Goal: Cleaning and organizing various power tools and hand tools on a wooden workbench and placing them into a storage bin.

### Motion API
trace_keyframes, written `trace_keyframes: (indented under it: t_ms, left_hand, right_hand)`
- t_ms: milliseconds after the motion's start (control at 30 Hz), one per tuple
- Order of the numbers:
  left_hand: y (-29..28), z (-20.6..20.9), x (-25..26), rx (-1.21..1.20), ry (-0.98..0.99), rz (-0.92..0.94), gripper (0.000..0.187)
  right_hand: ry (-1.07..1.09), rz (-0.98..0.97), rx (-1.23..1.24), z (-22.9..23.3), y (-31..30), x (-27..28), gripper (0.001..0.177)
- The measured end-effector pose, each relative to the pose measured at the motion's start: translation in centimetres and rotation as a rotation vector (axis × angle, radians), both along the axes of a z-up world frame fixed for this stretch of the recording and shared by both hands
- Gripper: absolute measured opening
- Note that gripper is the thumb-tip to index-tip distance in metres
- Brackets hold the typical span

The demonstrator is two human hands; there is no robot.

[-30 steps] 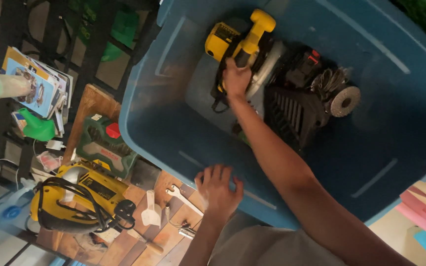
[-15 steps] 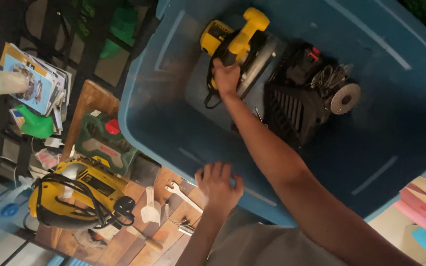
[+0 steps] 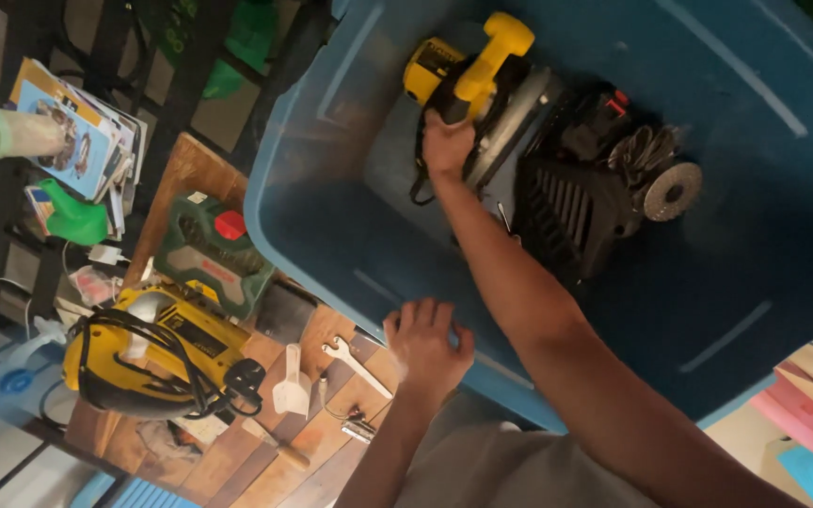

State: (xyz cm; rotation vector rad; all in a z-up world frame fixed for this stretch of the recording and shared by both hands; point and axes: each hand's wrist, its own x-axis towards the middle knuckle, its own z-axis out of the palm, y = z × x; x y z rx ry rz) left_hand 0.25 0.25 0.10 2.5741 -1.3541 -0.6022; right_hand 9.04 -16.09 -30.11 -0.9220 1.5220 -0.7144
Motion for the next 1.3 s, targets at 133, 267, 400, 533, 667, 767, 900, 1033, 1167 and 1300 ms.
trace_keyframes:
  t_ms: [133, 267, 400, 533, 667, 767, 900, 1033, 1167, 1300]
  left_hand:
    - [-0.2, 0.3, 0.5, 0.047, 0.013, -0.018, 0.025]
    - [-0.1, 0.5, 0.5, 0.047, 0.042, -0.017, 0.020]
    - [0.1, 0.4, 0.4, -0.010, 0.017, -0.016, 0.023]
    - [0.2, 0.6, 0.5, -0.011, 0.042, -0.022, 0.025]
    - [0.5, 0.4, 0.6, -0.028, 0.034, -0.038, 0.023]
    - [0.3, 0.3, 0.7, -0.026, 0.036, -0.043, 0.024]
    - [0.4, 0.3, 0.6, -0.019, 0.032, -0.055, 0.026]
    - [0.4, 0.5, 0.6, -0.008, 0.019, -0.068, 0.028]
    - [0.3, 0.7, 0.6, 0.001, 0.066, -0.048, 0.027]
    - [0.5, -0.3, 0.2, 0.008, 0.055, -0.053, 0.022]
  right_hand:
    - [0.021, -0.057, 0.009, 0.9, -1.0, -1.0, 0.020]
    - [-0.129, -0.027, 0.170, 0.7, -1.9, -3.0, 0.026]
    - [-0.231, 0.040, 0.210, 3.2, -3.1, -3.9, 0.022]
    - [-0.269, 0.020, 0.180, 3.9, -2.7, -3.3, 0.019]
    - [-0.184, 0.158, 0.205, 2.9, -0.3, -4.6, 0.021]
    - [-0.122, 0.253, 0.256, 3.7, 1.6, -5.6, 0.018]
    - [-0.043, 0.404, 0.144, 3.7, 4.0, -6.3, 0.009]
    - [-0.085, 0.369, 0.223, 4.8, 5.8, -5.2, 0.012]
    - [-0.169, 0.250, 0.372, 6.0, 6.7, -4.0, 0.012]
    - [-0.192, 0.169, 0.337, 5.7, 6.5, -3.2, 0.011]
